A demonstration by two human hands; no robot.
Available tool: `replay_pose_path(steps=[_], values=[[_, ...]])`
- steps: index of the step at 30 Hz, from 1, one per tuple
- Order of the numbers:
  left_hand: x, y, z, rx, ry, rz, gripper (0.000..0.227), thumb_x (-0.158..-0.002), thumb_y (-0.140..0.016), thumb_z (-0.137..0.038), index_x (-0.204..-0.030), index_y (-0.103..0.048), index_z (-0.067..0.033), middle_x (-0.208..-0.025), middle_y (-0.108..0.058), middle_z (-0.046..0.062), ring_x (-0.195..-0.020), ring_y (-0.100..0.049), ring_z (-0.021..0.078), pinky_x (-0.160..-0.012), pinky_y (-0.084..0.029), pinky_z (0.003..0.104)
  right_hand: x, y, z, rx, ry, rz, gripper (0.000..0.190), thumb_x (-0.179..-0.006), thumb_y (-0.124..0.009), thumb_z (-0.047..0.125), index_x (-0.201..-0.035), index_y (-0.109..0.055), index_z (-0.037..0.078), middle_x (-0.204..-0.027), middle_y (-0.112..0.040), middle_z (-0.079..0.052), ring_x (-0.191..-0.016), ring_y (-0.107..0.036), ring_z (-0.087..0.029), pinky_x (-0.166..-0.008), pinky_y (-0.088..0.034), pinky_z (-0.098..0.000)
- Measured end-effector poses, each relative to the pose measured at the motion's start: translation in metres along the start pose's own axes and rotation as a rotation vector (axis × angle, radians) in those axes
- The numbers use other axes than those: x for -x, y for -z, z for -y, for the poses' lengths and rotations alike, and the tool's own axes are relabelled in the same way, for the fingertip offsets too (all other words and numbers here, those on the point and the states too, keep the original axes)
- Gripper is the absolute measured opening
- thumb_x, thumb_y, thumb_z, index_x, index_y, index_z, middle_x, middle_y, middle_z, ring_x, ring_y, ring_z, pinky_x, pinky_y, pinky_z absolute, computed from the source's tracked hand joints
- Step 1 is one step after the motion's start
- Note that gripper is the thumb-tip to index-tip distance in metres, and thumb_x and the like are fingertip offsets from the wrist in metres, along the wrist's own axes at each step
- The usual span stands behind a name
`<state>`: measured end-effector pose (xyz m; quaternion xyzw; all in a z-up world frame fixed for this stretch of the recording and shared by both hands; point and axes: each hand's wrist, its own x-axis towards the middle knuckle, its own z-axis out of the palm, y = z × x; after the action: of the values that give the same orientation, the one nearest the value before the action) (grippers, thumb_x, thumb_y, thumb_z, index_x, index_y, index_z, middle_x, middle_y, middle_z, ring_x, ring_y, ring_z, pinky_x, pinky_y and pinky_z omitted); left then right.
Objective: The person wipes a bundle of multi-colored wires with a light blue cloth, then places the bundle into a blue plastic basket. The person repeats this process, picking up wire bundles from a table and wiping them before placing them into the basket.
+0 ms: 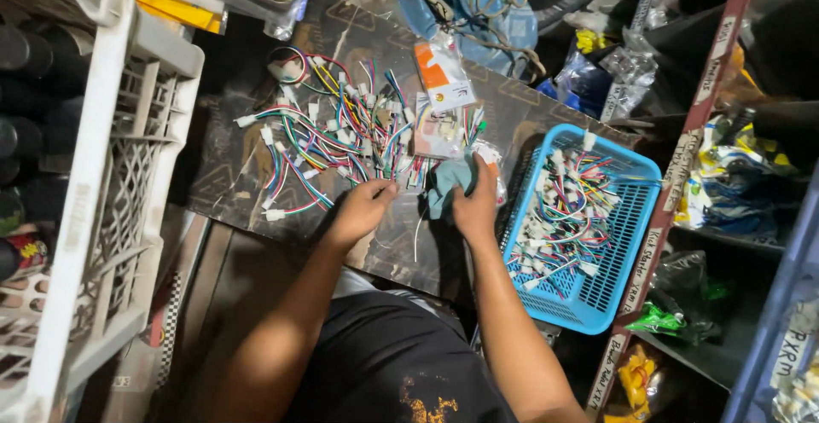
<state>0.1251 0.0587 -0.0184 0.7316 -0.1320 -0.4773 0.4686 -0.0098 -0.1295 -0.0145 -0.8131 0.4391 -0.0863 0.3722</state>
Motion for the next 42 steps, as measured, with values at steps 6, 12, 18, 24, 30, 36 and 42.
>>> replay_pose_path(steps=[6,12,18,24,30,36,42], values=[[-0.048,-0.031,0.050,0.069,0.037,0.050,0.034,-0.097,-0.061,-0.038,-0.116,-0.077,-0.0141,-0.089,-0.078,0.009,-0.094,-0.074,0.0227,-0.087,-0.056,0.038,-0.023,-0.013,-0.003,0.270,-0.127,0.149,0.071,-0.082,-0.069,0.008,-0.150,-0.049,0.005,-0.155,-0.033,-0.028,-0.144,-0.038,-0.048,-0.120,-0.036,-0.0517],[-0.043,-0.041,0.031,0.183,0.013,0.102,0.034,-0.097,-0.060,-0.028,-0.115,-0.075,-0.0029,-0.092,-0.077,0.014,-0.085,-0.071,0.0217,-0.080,-0.055,0.035,-0.020,-0.014,-0.018,0.272,-0.130,0.174,0.057,-0.086,-0.069,0.015,-0.142,-0.059,0.009,-0.144,-0.046,-0.026,-0.136,-0.050,-0.046,-0.114,-0.042,-0.0505],[-0.038,-0.048,-0.001,0.146,-0.045,0.118,0.034,-0.099,-0.057,-0.025,-0.115,-0.075,-0.0009,-0.095,-0.077,0.016,-0.086,-0.071,0.0238,-0.080,-0.055,0.037,0.012,0.013,-0.004,-0.048,-0.045,0.074,0.045,-0.086,-0.071,0.010,-0.131,-0.069,0.011,-0.127,-0.064,-0.022,-0.128,-0.057,-0.043,-0.110,-0.044,-0.0488],[-0.038,-0.080,-0.020,-0.059,-0.118,0.113,0.032,-0.097,-0.062,-0.038,-0.103,-0.080,-0.0119,-0.083,-0.077,0.008,-0.086,-0.074,0.0260,-0.078,-0.056,0.041,0.027,0.055,-0.001,-0.257,0.025,0.047,0.043,-0.084,-0.072,0.004,-0.124,-0.076,0.018,-0.119,-0.074,-0.011,-0.124,-0.063,-0.022,-0.110,-0.044,-0.0398],[-0.009,-0.109,-0.063,0.156,-0.232,0.088,0.017,-0.094,-0.065,-0.021,-0.085,-0.078,-0.0162,-0.073,-0.069,0.000,-0.075,-0.060,0.0121,-0.073,-0.049,0.029,0.060,0.135,0.051,-0.286,0.228,0.281,0.050,-0.085,-0.064,-0.005,-0.132,-0.069,0.010,-0.131,-0.069,-0.019,-0.133,-0.055,-0.038,-0.115,-0.038,-0.0511],[0.052,-0.124,-0.124,0.352,-0.385,0.026,0.024,-0.098,-0.062,-0.018,-0.107,-0.078,-0.0034,-0.093,-0.071,0.005,-0.095,-0.056,0.0158,-0.094,-0.049,0.034,0.079,0.163,0.032,-0.312,0.272,0.266,0.051,-0.086,-0.061,-0.008,-0.132,-0.070,0.010,-0.135,-0.067,-0.020,-0.135,-0.054,-0.038,-0.115,-0.038,-0.0521],[0.045,-0.143,-0.097,0.275,-0.403,-0.166,0.012,-0.095,-0.074,-0.021,-0.098,-0.082,-0.0119,-0.083,-0.075,0.005,-0.081,-0.063,0.0108,-0.077,-0.053,0.030,0.093,0.181,0.000,-0.372,0.330,0.295,0.043,-0.082,-0.062,-0.008,-0.118,-0.078,0.010,-0.116,-0.074,-0.021,-0.121,-0.064,-0.037,-0.107,-0.046,-0.0493]])
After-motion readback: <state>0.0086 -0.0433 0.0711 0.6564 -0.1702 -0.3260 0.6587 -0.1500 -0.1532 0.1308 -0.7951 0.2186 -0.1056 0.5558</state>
